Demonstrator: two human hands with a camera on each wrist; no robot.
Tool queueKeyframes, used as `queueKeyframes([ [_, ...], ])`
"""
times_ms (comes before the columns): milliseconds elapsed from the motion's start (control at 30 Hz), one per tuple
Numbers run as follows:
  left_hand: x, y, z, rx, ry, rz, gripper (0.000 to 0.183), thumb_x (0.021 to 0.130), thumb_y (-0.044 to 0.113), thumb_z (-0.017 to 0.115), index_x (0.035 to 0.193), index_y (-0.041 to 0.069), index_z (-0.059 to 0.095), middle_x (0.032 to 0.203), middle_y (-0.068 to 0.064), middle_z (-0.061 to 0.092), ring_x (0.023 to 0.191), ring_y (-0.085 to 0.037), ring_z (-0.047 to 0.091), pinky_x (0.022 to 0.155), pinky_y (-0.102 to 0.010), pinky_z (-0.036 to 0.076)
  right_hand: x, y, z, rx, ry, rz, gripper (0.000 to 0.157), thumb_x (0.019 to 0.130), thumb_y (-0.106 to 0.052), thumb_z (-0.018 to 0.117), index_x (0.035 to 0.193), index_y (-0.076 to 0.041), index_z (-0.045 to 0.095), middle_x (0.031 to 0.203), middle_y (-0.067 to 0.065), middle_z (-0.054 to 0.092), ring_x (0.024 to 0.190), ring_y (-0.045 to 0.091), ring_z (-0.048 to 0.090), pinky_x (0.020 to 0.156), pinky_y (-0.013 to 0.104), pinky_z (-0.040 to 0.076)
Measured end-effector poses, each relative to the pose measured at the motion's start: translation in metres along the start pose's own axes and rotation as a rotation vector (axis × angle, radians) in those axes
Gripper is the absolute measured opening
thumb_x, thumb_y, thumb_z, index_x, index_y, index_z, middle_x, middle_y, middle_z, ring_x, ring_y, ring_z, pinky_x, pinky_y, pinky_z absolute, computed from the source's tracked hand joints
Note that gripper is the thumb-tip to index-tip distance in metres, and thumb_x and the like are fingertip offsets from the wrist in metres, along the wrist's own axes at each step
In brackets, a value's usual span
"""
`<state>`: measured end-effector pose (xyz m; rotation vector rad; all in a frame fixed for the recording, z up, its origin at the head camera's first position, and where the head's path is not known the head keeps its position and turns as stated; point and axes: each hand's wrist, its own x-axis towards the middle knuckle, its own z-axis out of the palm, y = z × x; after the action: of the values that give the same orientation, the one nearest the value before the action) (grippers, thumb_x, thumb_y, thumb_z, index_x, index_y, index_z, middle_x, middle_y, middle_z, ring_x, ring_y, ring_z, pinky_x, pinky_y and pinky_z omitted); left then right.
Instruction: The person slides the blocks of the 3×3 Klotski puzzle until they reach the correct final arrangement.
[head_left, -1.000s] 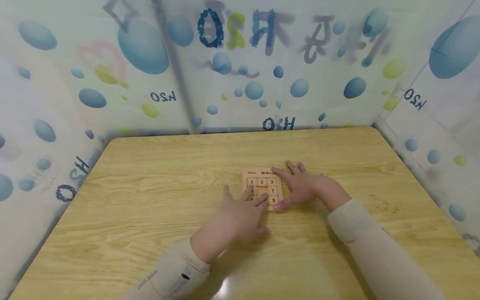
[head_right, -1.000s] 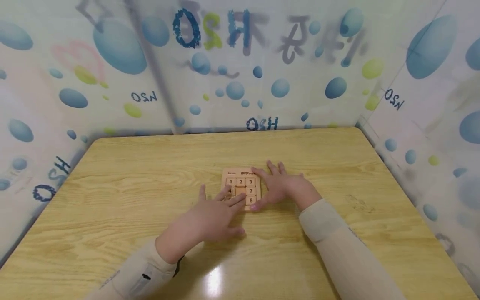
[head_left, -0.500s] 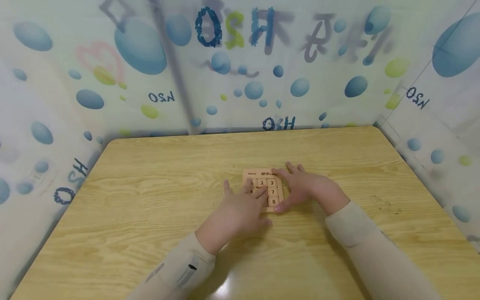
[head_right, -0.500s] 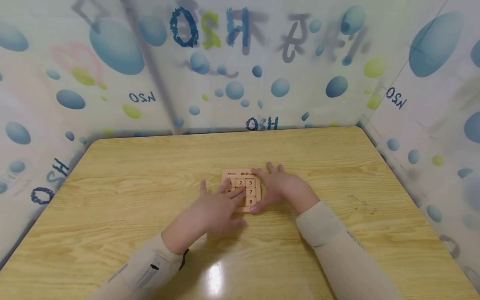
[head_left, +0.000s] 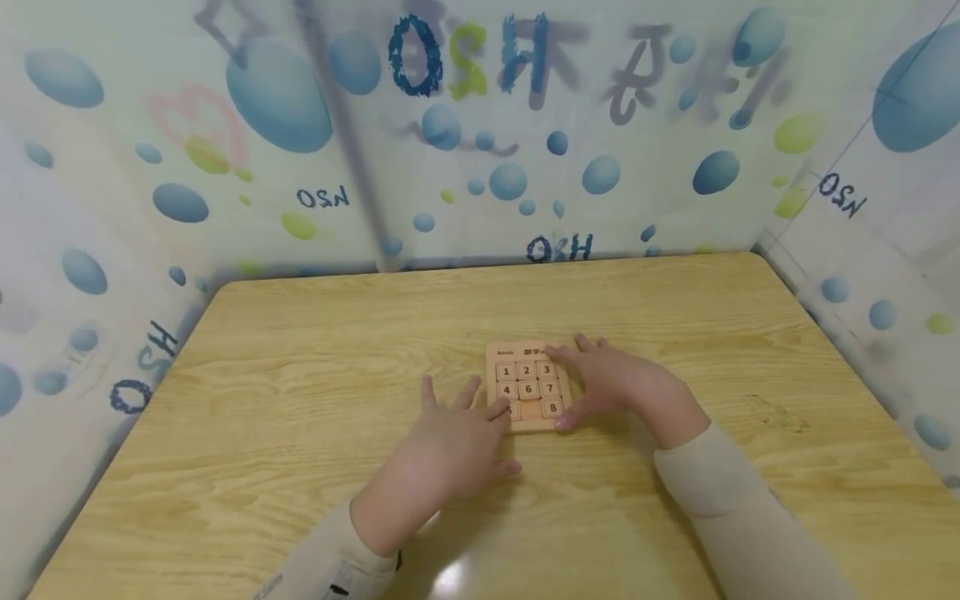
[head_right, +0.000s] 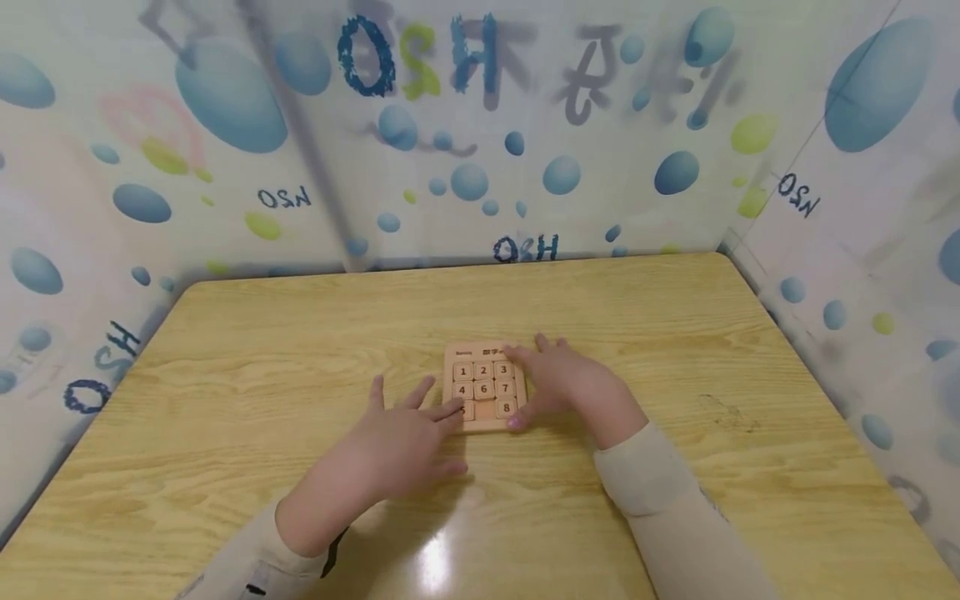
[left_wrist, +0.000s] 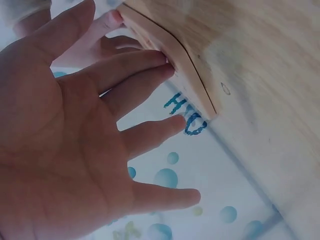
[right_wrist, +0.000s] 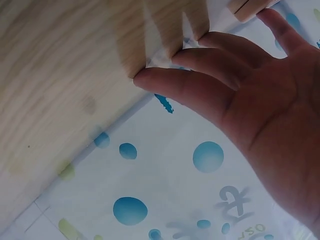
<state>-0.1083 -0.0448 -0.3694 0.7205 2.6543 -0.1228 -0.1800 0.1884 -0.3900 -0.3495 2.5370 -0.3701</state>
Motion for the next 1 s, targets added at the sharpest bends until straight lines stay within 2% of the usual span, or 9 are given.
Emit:
queueKeyframes([
  [100, -0.001, 0.003, 0.003, -0.003, 0.011, 0.008, 0.072, 0.1, 0.069, 0.057, 0.157, 0.026, 0.054, 0.172, 0.011, 0.038, 0.167, -0.032, 0.021, 0.122, -0.085, 0.011, -0.001, 0.0, 0.001, 0.004, 0.003, -0.001, 0.114, 0.078, -0.061, 0.087, 0.17, -0.032, 0.027, 0.178, 0.024, 0.01, 0.161, 0.059, 0.011, 0.117, 0.087, 0.019],
  [267, 0.008, 0.014, 0.006, 0.026, 0.025, 0.046, 0.077, 0.098, 0.072, 0.056, 0.16, 0.026, 0.05, 0.173, 0.012, 0.035, 0.168, -0.029, 0.02, 0.122, -0.085, 0.016, 0.0, 0.002, 0.003, 0.021, 0.001, -0.001, 0.114, 0.079, -0.06, 0.087, 0.171, -0.031, 0.027, 0.178, 0.025, 0.009, 0.161, 0.059, 0.009, 0.118, 0.086, 0.019],
  [467, 0.018, 0.026, 0.0, 0.019, 0.018, 0.059, 0.08, 0.1, 0.071, 0.056, 0.165, 0.026, 0.043, 0.176, 0.01, 0.031, 0.168, -0.029, 0.016, 0.123, -0.084, 0.014, -0.001, 0.002, 0.002, 0.041, -0.004, -0.011, 0.113, 0.08, -0.061, 0.086, 0.171, -0.03, 0.026, 0.178, 0.026, 0.007, 0.161, 0.06, 0.007, 0.118, 0.087, 0.019],
  [633, 0.026, 0.028, -0.003, 0.0, 0.017, 0.045, 0.083, 0.1, 0.069, 0.057, 0.167, 0.025, 0.037, 0.177, 0.008, 0.027, 0.169, -0.03, 0.015, 0.123, -0.084, 0.012, 0.0, 0.002, 0.002, 0.045, -0.01, -0.022, 0.112, 0.081, -0.06, 0.085, 0.171, -0.03, 0.025, 0.178, 0.027, 0.005, 0.161, 0.06, 0.005, 0.118, 0.087, 0.019],
  [767, 0.032, 0.029, -0.002, 0.002, 0.003, 0.075, 0.078, 0.101, 0.069, 0.056, 0.167, 0.03, 0.038, 0.177, 0.012, 0.026, 0.169, -0.03, 0.013, 0.123, -0.085, 0.012, 0.001, 0.002, 0.003, 0.033, -0.012, -0.011, 0.11, 0.083, -0.057, 0.086, 0.171, -0.031, 0.025, 0.178, 0.026, 0.005, 0.161, 0.06, 0.005, 0.117, 0.088, 0.02],
  [867, 0.033, 0.031, -0.001, -0.007, -0.008, 0.1, 0.075, 0.102, 0.069, 0.054, 0.166, 0.033, 0.038, 0.176, 0.015, 0.027, 0.169, -0.029, 0.013, 0.123, -0.085, 0.011, 0.001, 0.002, 0.003, 0.026, -0.011, -0.008, 0.108, 0.084, -0.055, 0.086, 0.171, -0.031, 0.025, 0.178, 0.026, 0.005, 0.161, 0.061, 0.006, 0.116, 0.088, 0.021],
  [1000, 0.03, 0.03, 0.0, -0.008, -0.012, 0.09, 0.074, 0.102, 0.069, 0.053, 0.165, 0.033, 0.04, 0.175, 0.016, 0.029, 0.169, -0.028, 0.014, 0.123, -0.085, 0.011, 0.0, 0.002, 0.002, 0.02, -0.008, -0.009, 0.111, 0.083, -0.059, 0.085, 0.171, -0.032, 0.024, 0.178, 0.026, 0.006, 0.161, 0.061, 0.006, 0.115, 0.089, 0.021],
])
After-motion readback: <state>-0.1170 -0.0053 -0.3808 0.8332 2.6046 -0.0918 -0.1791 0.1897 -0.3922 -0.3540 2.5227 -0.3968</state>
